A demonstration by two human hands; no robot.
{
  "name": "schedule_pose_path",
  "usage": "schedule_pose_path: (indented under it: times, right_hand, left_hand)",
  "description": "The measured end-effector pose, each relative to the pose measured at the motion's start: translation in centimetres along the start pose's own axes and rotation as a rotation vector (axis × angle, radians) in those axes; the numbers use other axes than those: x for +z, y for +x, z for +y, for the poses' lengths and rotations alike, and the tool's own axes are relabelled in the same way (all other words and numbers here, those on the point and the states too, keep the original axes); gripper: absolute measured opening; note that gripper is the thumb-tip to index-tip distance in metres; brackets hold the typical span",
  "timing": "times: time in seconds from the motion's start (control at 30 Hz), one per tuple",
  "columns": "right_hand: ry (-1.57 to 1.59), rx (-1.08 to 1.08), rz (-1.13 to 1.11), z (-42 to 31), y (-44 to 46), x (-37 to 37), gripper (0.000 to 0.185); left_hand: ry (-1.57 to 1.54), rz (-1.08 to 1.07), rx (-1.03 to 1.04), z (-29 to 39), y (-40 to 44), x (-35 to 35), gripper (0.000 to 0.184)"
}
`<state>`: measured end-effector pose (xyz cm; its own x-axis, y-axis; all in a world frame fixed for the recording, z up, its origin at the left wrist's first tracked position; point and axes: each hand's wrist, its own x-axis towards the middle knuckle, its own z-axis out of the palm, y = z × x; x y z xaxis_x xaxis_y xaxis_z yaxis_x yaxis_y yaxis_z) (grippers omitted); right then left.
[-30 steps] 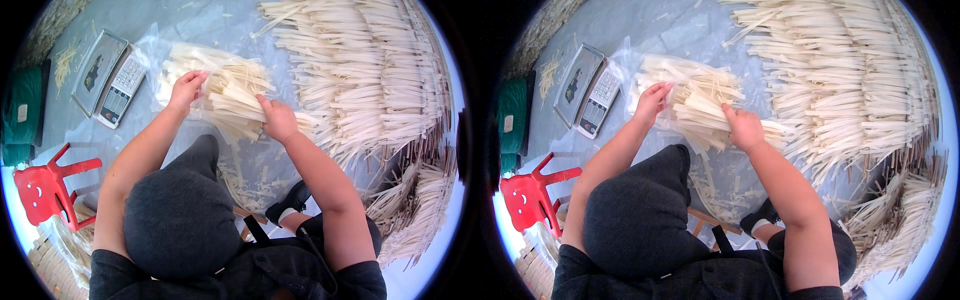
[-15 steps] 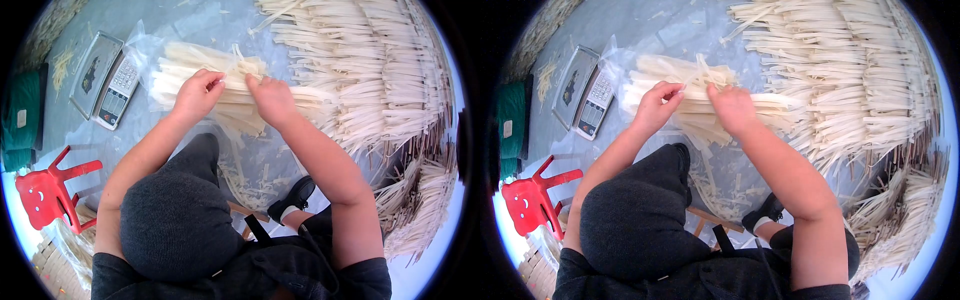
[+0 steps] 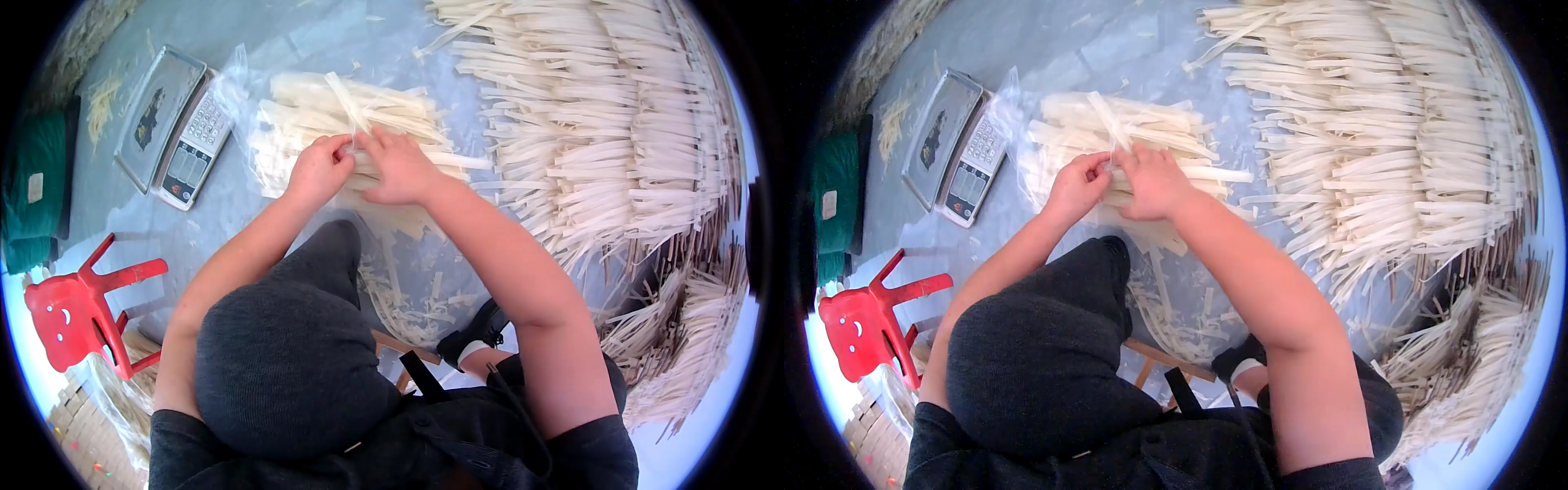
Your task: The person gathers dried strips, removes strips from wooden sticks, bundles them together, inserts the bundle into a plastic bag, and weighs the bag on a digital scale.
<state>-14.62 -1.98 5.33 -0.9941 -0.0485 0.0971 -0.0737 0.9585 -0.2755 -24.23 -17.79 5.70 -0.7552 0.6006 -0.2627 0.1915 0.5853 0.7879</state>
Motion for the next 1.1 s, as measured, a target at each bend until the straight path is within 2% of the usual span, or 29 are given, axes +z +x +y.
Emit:
schedule_pose_path:
  times: [0.07,0.1,0.17,0.2,0.27,0.37,0.4,0.47,0.53,0.6,0.63,0.7,0.73,0.8,0.83,0.9,0.93,1.0,1.03,1.1]
  right_hand:
    - [0.464,0.181,-0.053,0.9,1.7,-1.3,0.045]
    - [0.465,0.179,-0.055,1.5,3.0,-1.8,0.045]
    - [0.563,0.579,-0.220,2.5,5.4,-2.4,0.036]
    - [0.566,0.578,-0.221,2.4,6.0,-2.0,0.036]
    - [0.291,0.599,-0.283,1.4,7.1,-1.0,0.031]
    - [0.325,0.667,-0.279,0.9,8.0,-0.1,0.023]
    - [0.329,0.663,-0.284,1.2,7.9,0.5,0.023]
    - [0.184,0.471,0.106,3.1,7.3,1.5,0.017]
    - [0.436,0.565,0.294,4.9,7.2,0.4,0.015]
    - [0.698,0.558,0.260,6.7,5.9,-2.5,0.014]
    - [0.694,0.558,0.259,7.5,5.0,-3.8,0.014]
    - [0.403,0.331,0.069,8.7,2.9,-5.7,0.013]
    - [0.401,0.333,0.069,9.1,1.9,-6.1,0.013]
    - [0.176,0.185,-0.138,9.3,0.4,-6.3,0.014]
    - [0.176,0.185,-0.137,9.3,0.0,-5.8,0.014]
    - [0.203,0.203,0.138,8.8,-0.5,-4.9,0.015]
    - [0.203,0.203,0.138,8.6,-0.1,-4.6,0.015]
    - [0.564,0.565,0.250,8.0,1.2,-3.9,0.015]
    - [0.563,0.572,0.254,7.8,1.5,-3.5,0.015]
    - [0.362,0.408,-0.175,7.4,2.1,-2.7,0.019]
  left_hand:
    - [0.009,0.001,0.017,-0.1,0.1,-0.1,0.030]
    - [0.034,-0.008,0.046,-0.2,0.3,-0.1,0.032]
    - [0.062,-0.017,0.074,0.1,0.4,-0.3,0.033]
    - [0.066,-0.017,0.045,0.7,0.2,-0.3,0.033]
    - [0.074,-0.019,0.016,0.7,0.1,-0.3,0.033]
    - [0.032,-0.026,0.013,0.0,0.3,-0.2,0.032]
    - [-0.031,-0.060,-0.018,-0.1,0.3,-0.4,0.031]
    - [-0.096,-0.090,-0.053,-0.1,0.4,-0.5,0.031]
    - [-0.118,-0.105,-0.088,-0.1,0.4,-0.6,0.027]
    - [-0.148,-0.096,-0.086,-0.7,0.6,-0.3,0.026]
    - [-0.172,-0.091,-0.084,-0.9,0.6,-0.2,0.026]
    - [-0.195,-0.104,-0.100,-1.1,0.7,-0.3,0.025]
    - [-0.215,-0.117,-0.117,-1.0,0.7,-0.3,0.025]
    - [-0.269,-0.125,-0.157,-0.2,0.6,-0.6,0.025]
    - [-0.321,-0.132,-0.199,0.1,0.6,-0.7,0.025]
    - [-0.321,-0.156,-0.194,0.0,0.7,-0.7,0.025]
    - [-0.322,-0.179,-0.188,0.0,0.7,-0.8,0.025]
    - [-0.304,-0.177,-0.175,0.2,0.5,-0.9,0.025]
    - [-0.288,-0.178,-0.161,0.4,0.4,-0.9,0.025]
    - [-0.303,-0.165,-0.159,0.4,0.5,-0.7,0.023]
